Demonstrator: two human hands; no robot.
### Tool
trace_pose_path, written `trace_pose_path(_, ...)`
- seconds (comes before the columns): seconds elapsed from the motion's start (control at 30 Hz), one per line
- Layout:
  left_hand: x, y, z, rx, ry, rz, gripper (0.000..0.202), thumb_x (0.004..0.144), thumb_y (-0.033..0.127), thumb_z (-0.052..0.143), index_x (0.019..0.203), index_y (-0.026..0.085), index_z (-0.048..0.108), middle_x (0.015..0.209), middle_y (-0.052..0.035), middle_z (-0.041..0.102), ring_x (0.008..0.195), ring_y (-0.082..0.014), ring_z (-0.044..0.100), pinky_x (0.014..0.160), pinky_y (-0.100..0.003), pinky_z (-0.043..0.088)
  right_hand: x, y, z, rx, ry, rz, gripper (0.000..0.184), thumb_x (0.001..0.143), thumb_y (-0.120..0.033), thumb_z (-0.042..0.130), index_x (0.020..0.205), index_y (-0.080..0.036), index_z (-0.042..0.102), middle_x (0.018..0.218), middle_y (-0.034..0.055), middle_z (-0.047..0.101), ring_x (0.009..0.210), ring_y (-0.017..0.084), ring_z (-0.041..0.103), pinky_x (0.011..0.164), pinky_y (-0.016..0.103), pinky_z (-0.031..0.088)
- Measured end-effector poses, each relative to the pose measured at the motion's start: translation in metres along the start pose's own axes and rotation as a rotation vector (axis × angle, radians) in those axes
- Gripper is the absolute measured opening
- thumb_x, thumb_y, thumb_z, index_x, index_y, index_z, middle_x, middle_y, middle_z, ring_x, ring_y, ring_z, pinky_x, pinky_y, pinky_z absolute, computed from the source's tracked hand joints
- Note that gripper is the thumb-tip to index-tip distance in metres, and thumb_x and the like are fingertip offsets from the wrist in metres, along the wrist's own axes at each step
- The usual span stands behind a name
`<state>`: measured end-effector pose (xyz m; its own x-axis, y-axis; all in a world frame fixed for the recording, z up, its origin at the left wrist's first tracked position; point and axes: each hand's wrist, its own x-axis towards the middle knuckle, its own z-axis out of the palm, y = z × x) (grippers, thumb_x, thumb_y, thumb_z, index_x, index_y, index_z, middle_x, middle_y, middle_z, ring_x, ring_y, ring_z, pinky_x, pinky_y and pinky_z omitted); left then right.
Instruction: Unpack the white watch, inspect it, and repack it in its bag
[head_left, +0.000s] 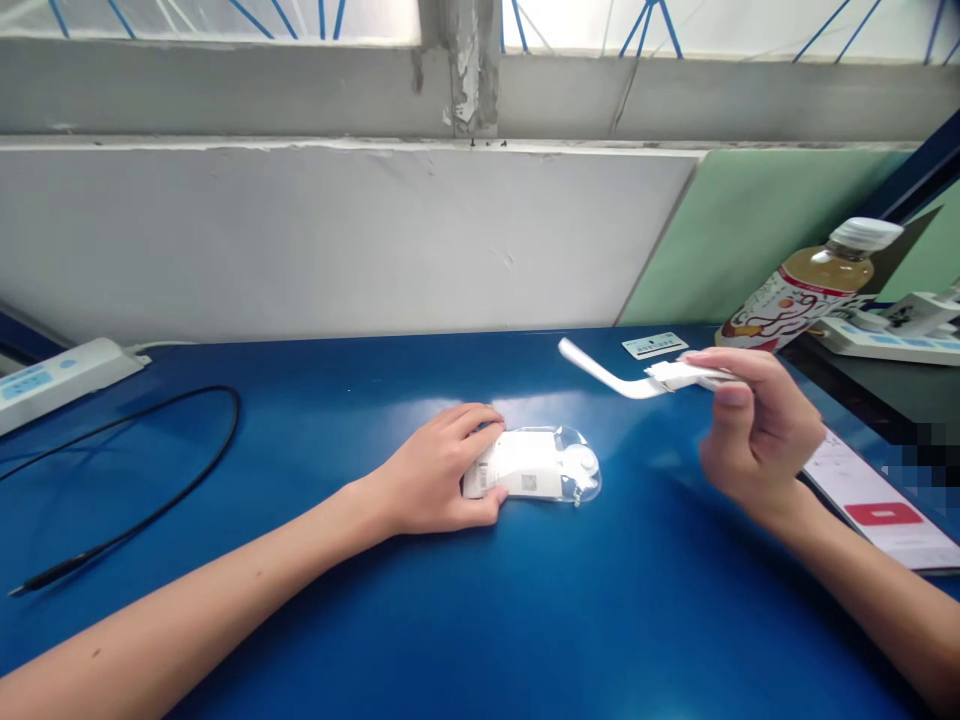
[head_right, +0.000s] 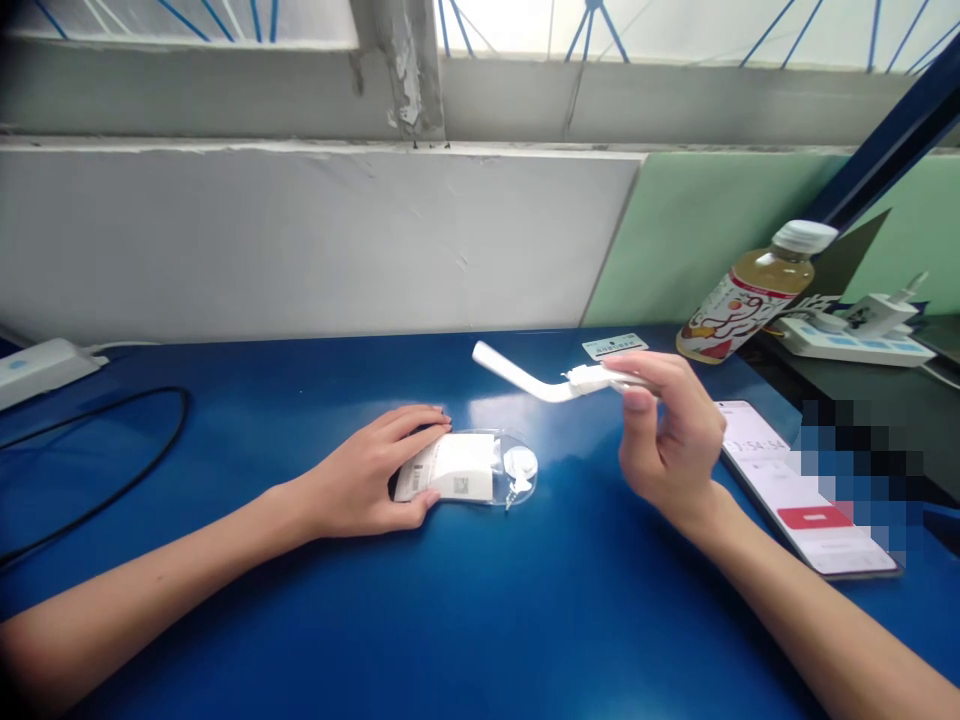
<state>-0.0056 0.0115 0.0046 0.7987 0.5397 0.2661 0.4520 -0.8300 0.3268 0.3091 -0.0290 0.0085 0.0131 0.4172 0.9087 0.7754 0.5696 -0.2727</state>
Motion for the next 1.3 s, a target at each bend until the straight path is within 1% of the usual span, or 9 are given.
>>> trace_pose_path(0.13, -0.001, 0.000, 0.000, -0.002, 0.003, 0.004, 0.051, 0.081, 0.036, 0.064, 0.124, 0.009, 0.060, 0.134, -0.0214, 0.059, 0.132, -0.0370, 0.051, 0.107, -0.051, 0.047, -0.008, -0.007, 0.003, 0.074, -0.111, -0.068, 0.027, 0.096, -0.022, 0.049, 0.116, -0.023, 0.067, 0.100, 0.0110, 0.072, 0.092, 0.031, 0.069, 0.077, 0.047, 0.056)
trace_pose_path(0.43, 0.000, -0.001, -0.001, -0.044, -0.006, 0.006, 0.047, 0.078, 0.036, 0.068, 0.117, 0.011, 0.063, 0.140, -0.0222, 0.055, 0.139, -0.0402, 0.042, 0.109, -0.056, 0.044, -0.015, -0.013, 0.007, 0.141, -0.201, -0.128, 0.033, 0.089, -0.016, 0.057, 0.120, -0.022, 0.065, 0.101, 0.0107, 0.073, 0.089, 0.028, 0.070, 0.072, 0.042, 0.057)
trace_pose_path(0.63, -0.002, -0.001, -0.002, -0.043, 0.001, 0.007, 0.053, 0.076, 0.035, 0.070, 0.122, 0.010, 0.062, 0.139, -0.0213, 0.056, 0.142, -0.0410, 0.037, 0.112, -0.056, 0.041, 0.002, -0.009, -0.003, 0.098, -0.167, -0.247, 0.042, 0.081, -0.010, 0.063, 0.121, -0.019, 0.068, 0.098, 0.0129, 0.075, 0.086, 0.028, 0.071, 0.068, 0.041, 0.059)
trace_pose_path(0.77, -0.002, -0.001, -0.001, -0.041, -0.024, 0.007, 0.060, 0.079, 0.038, 0.070, 0.129, 0.008, 0.059, 0.141, -0.0222, 0.055, 0.143, -0.0407, 0.036, 0.113, -0.056, 0.041, 0.010, -0.005, -0.007, 0.077, -0.058, -0.248, 0.045, 0.079, -0.009, 0.061, 0.121, -0.020, 0.071, 0.098, 0.0133, 0.076, 0.084, 0.029, 0.072, 0.069, 0.044, 0.058)
trace_pose_path(0.83, -0.003, -0.003, -0.002, -0.053, -0.036, -0.001, 0.074, 0.079, 0.047, 0.074, 0.139, 0.009, 0.051, 0.147, -0.0237, 0.048, 0.144, -0.0423, 0.035, 0.113, -0.059, 0.039, 0.009, -0.004, -0.006, 0.100, -0.034, -0.222, 0.044, 0.079, -0.010, 0.062, 0.120, -0.021, 0.071, 0.098, 0.0131, 0.076, 0.082, 0.029, 0.072, 0.067, 0.043, 0.057)
trace_pose_path(0.93, -0.004, -0.005, -0.002, -0.106, -0.004, 0.011, 0.109, 0.074, 0.064, 0.077, 0.155, 0.013, 0.026, 0.157, -0.0265, 0.033, 0.145, -0.0442, 0.033, 0.114, -0.060, 0.037, 0.006, -0.008, -0.004, 0.092, -0.088, -0.223, 0.042, 0.080, -0.011, 0.062, 0.121, -0.020, 0.070, 0.096, 0.0124, 0.076, 0.080, 0.028, 0.072, 0.064, 0.041, 0.057)
trace_pose_path(1.0, -0.004, -0.006, -0.003, -0.153, 0.058, 0.044, 0.117, 0.073, 0.066, 0.078, 0.159, 0.018, 0.015, 0.160, -0.0253, 0.027, 0.146, -0.0430, 0.030, 0.116, -0.059, 0.035, 0.006, -0.013, -0.005, 0.063, -0.134, -0.256, 0.042, 0.082, -0.012, 0.063, 0.123, -0.021, 0.069, 0.095, 0.0113, 0.077, 0.079, 0.028, 0.072, 0.063, 0.040, 0.057)
trace_pose_path(1.17, 0.000, 0.001, -0.004, -0.206, 0.226, 0.123, 0.105, 0.077, 0.060, 0.078, 0.156, 0.025, 0.019, 0.157, -0.0194, 0.033, 0.145, -0.0383, 0.034, 0.118, -0.056, 0.033, 0.008, -0.017, -0.007, 0.072, -0.133, -0.263, 0.043, 0.082, -0.013, 0.064, 0.124, -0.022, 0.068, 0.094, 0.0109, 0.077, 0.079, 0.028, 0.072, 0.065, 0.041, 0.057)
trace_pose_path(1.3, 0.004, 0.017, -0.007, -0.178, 0.261, 0.151, 0.086, 0.083, 0.052, 0.075, 0.151, 0.024, 0.031, 0.151, -0.0181, 0.042, 0.140, -0.0354, 0.042, 0.114, -0.052, 0.041, 0.003, -0.016, -0.005, 0.119, -0.180, -0.247, 0.042, 0.083, -0.013, 0.066, 0.124, -0.020, 0.067, 0.095, 0.0117, 0.076, 0.081, 0.027, 0.071, 0.066, 0.040, 0.057)
